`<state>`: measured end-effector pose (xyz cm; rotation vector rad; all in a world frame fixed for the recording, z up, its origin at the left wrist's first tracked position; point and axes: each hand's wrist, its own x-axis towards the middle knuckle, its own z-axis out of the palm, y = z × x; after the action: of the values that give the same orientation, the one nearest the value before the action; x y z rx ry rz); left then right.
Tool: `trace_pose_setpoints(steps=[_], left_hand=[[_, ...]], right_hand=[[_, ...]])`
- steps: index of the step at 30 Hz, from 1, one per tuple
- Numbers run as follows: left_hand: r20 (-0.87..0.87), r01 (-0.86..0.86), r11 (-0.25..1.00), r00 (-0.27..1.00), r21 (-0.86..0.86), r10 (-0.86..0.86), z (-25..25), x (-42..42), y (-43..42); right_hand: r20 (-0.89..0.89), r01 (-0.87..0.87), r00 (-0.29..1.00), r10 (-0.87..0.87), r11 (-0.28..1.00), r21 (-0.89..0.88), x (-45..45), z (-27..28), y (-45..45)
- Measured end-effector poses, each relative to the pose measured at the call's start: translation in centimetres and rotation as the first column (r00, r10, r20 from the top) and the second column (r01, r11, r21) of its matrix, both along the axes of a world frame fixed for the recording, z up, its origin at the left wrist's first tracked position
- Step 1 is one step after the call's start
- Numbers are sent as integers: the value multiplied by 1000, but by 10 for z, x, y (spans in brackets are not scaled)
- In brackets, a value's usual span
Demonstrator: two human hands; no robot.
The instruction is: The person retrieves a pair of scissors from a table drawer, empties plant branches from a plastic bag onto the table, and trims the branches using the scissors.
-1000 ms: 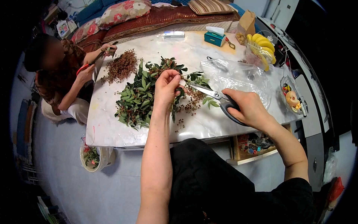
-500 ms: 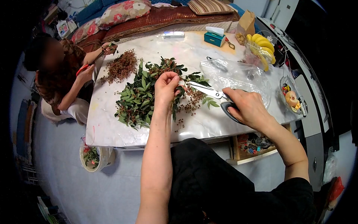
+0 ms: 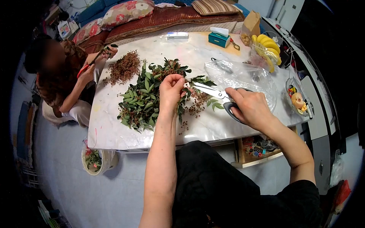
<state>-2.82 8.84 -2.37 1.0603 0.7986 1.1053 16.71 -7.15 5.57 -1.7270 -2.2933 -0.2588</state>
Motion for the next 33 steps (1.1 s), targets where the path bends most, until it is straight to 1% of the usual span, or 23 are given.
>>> trace_pose_setpoints(steps=[2,5,9,12,14,16,18,20,21,23,24,26,27,28,29,30,31,32,33], left_hand=[[42,4,1000,999,1,-4,-1,0,0],[14,-12,1000,1000,17,12,2,0,-4],[5,-14,1000,1000,-6,14,4,2,-5],[-35,12,1000,999,11,-12,0,1,-4],[-138,81,994,988,80,-69,-2,1,-3],[-153,108,990,984,85,-94,-1,2,-4],[-166,132,987,979,91,-116,-1,2,-3],[6,87,996,996,-9,-87,0,-1,-1],[59,105,994,993,-40,-102,-2,-5,3],[244,117,989,965,-89,-92,-8,-10,9],[243,113,990,966,-88,-89,-9,-15,12],[359,198,977,920,-78,-157,-12,-21,18],[358,194,978,921,-79,-154,-12,-22,18],[427,223,971,889,-85,-166,-13,-23,19],[496,250,964,851,-88,-176,-13,-25,19],[549,278,955,816,-99,-180,-12,-27,18],[550,270,958,817,-99,-173,-11,-29,18],[563,273,959,806,-76,-184,-10,-32,17],[578,268,962,794,-54,-189,-7,-37,16]], right_hand=[[8,4,1000,-4,1000,-7,1,0,1],[-3,-2,1000,2,1000,2,3,-1,2],[33,-26,999,26,1000,2,6,-1,2],[64,-37,997,38,999,-3,7,1,2],[84,-41,996,41,999,-9,6,3,2],[171,-5,985,19,996,-84,6,4,2],[171,-6,985,17,998,-65,8,2,3],[172,-13,985,21,999,-45,11,-1,3],[160,-24,987,26,1000,-19,13,-4,3],[149,-38,988,36,999,10,19,-10,3],[140,-17,990,19,1000,-19,21,-15,2],[130,1,991,5,999,-47,25,-22,0],[102,52,994,-38,989,-138,26,-26,-1],[79,98,994,-82,969,-228,27,-29,-3],[78,93,994,-77,969,-228,26,-32,-6],[4,79,997,-80,972,-221,25,-35,-9],[-70,63,994,-80,975,-214,24,-38,-11],[-138,54,986,-91,967,-250,28,-47,-12],[-133,36,988,-71,967,-252,29,-51,-16]])
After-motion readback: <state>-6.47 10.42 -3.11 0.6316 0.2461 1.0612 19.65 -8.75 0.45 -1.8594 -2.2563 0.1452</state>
